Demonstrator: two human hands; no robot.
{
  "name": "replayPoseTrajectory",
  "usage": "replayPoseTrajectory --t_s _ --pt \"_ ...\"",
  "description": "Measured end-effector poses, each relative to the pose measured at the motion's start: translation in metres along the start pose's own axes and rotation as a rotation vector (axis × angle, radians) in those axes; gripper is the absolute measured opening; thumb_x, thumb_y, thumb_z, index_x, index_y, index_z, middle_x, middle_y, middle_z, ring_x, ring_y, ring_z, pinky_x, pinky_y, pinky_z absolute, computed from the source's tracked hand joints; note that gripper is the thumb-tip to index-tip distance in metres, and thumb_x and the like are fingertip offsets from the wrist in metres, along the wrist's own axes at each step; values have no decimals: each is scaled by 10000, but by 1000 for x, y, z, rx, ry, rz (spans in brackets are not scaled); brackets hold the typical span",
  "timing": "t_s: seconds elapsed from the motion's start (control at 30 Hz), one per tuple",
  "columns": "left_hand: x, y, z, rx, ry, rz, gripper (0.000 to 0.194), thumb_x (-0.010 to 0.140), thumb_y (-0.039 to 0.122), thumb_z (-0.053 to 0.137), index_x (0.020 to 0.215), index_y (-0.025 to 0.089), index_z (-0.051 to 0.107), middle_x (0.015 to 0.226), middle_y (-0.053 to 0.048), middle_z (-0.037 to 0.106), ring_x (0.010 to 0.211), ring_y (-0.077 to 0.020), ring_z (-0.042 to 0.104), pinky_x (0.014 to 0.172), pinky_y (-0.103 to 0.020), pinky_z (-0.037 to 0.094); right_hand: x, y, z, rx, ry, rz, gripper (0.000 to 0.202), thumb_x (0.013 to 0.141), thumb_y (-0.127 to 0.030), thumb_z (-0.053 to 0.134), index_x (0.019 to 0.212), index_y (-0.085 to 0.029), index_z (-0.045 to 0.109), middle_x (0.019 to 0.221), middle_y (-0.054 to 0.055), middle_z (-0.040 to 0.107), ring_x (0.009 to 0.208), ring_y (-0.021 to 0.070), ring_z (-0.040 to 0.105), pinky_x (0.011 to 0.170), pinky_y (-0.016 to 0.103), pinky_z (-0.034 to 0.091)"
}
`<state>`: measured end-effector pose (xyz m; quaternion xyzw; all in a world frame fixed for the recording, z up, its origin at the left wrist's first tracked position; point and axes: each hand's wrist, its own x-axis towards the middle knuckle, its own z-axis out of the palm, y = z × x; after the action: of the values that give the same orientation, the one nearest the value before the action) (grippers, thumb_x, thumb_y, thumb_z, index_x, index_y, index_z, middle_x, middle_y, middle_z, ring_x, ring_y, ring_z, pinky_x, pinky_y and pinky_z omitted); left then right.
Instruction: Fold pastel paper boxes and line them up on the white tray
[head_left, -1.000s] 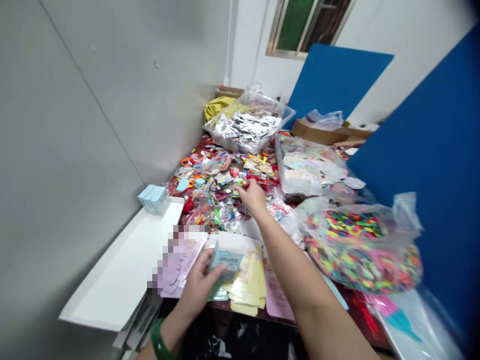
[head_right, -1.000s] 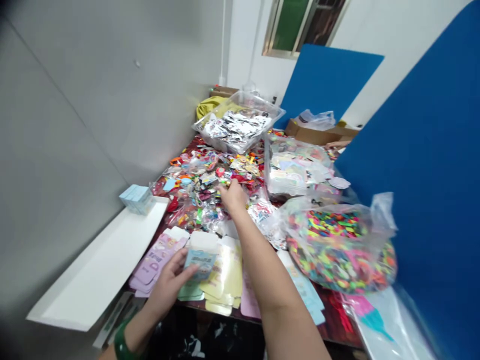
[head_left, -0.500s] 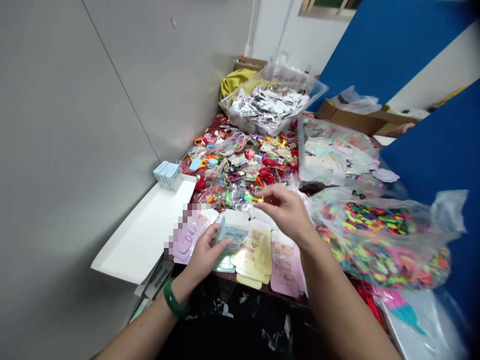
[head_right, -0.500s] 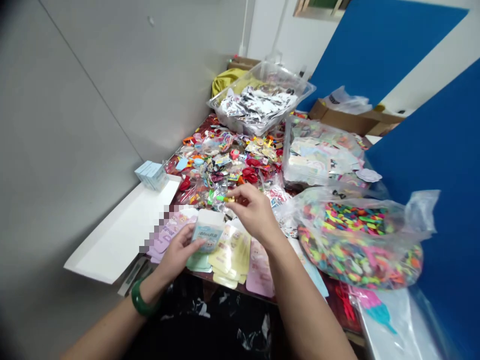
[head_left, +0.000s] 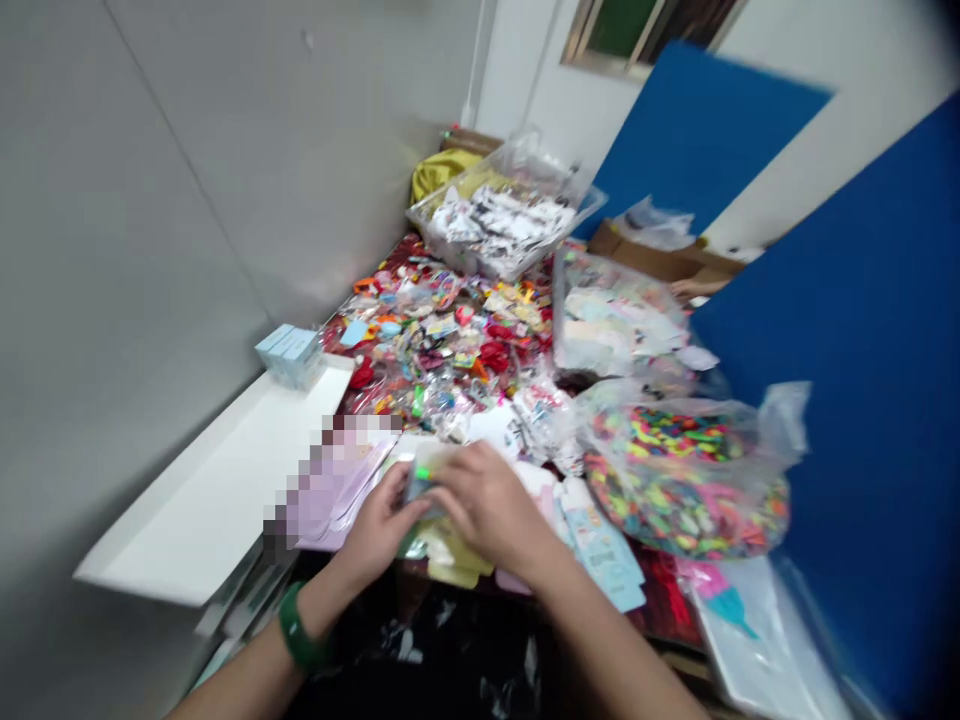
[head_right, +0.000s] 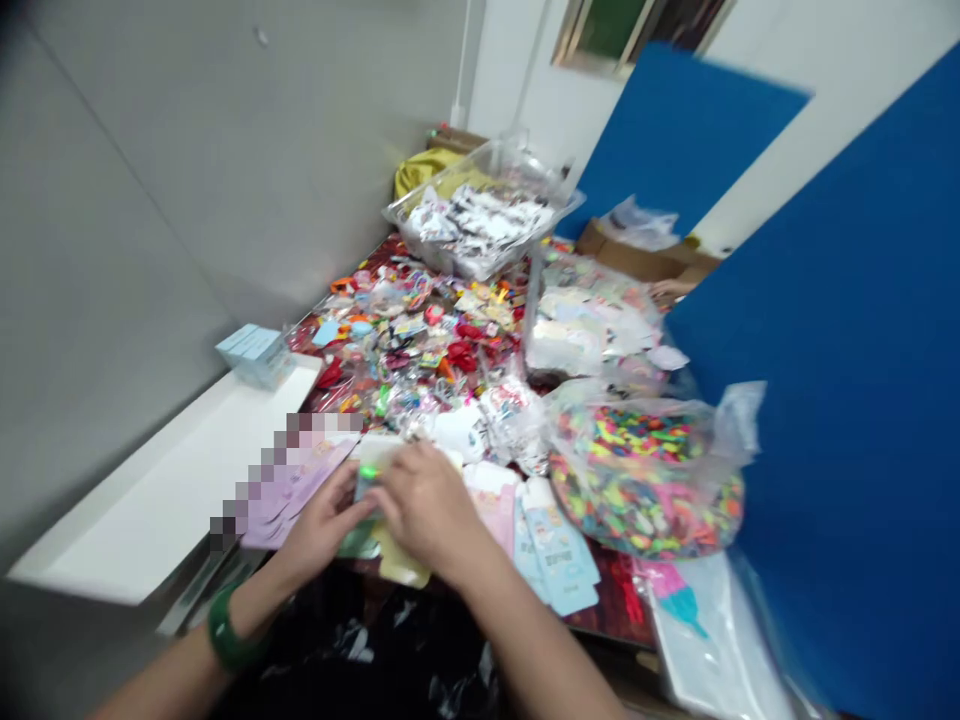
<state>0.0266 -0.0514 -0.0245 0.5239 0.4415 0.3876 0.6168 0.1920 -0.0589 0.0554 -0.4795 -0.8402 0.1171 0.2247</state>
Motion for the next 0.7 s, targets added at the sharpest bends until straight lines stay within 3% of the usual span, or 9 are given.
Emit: replayPoseTrajectory --t_s 0.13,0.27,0.47,0.53,0.6,0.67,0.7 --pt "7 -35 -8 56 187 -56 550 650 454 685 1145 248 565 1311 -67 566 1274 -342 431 1078 -472 334 -3 -7 15 -115 -81 45 214 827 -366 563 917 -184 632 869 66 626 834 213 542 763 346 457" --pt "25 -65 -9 64 165 25 496 641 506 651 1118 389 585 1285 45 589 1275 -346 432 1060 -501 370 -1 -7 22 -156 -92 122 235 805 -351 548 943 -185 640 932 75 634 799 195 583 686 292 485" --pt "31 -60 -6 23 90 94 500 636 378 677 1127 300 623 1300 -37 577 1268 -398 420 1045 -532 380 7 -16 22 -238 -165 144 195 763 -316 555 834 -173 667 787 81 672 754 226 604 654 320 494" --pt "32 -52 -6 -12 123 59 507 629 410 695 1119 312 613 1286 -27 590 1264 -385 431 1070 -532 345 6 -13 19 -151 -57 122 174 771 -299 554 851 -193 666 802 63 681 784 209 607 700 311 494" --pt "30 -40 -7 -46 110 24 493 639 433 706 1104 307 604 1247 -27 618 1237 -361 470 1069 -511 351 4 -6 14 19 191 166 164 800 -272 530 870 -212 665 848 51 682 830 187 604 764 303 483" --pt "25 -25 -7 -71 13 16 456 694 408 689 1116 269 589 1207 -45 636 1189 -327 521 1029 -462 406 0 3 10 249 429 326 153 802 -253 529 856 -211 667 870 53 672 830 174 600 757 294 477" --pt "21 -17 -6 -81 -30 27 425 730 382 668 1122 243 585 1184 -55 644 1163 -307 542 1001 -431 432 -3 9 9 385 469 440 139 788 -261 552 843 -203 667 851 54 664 787 170 598 704 284 477"
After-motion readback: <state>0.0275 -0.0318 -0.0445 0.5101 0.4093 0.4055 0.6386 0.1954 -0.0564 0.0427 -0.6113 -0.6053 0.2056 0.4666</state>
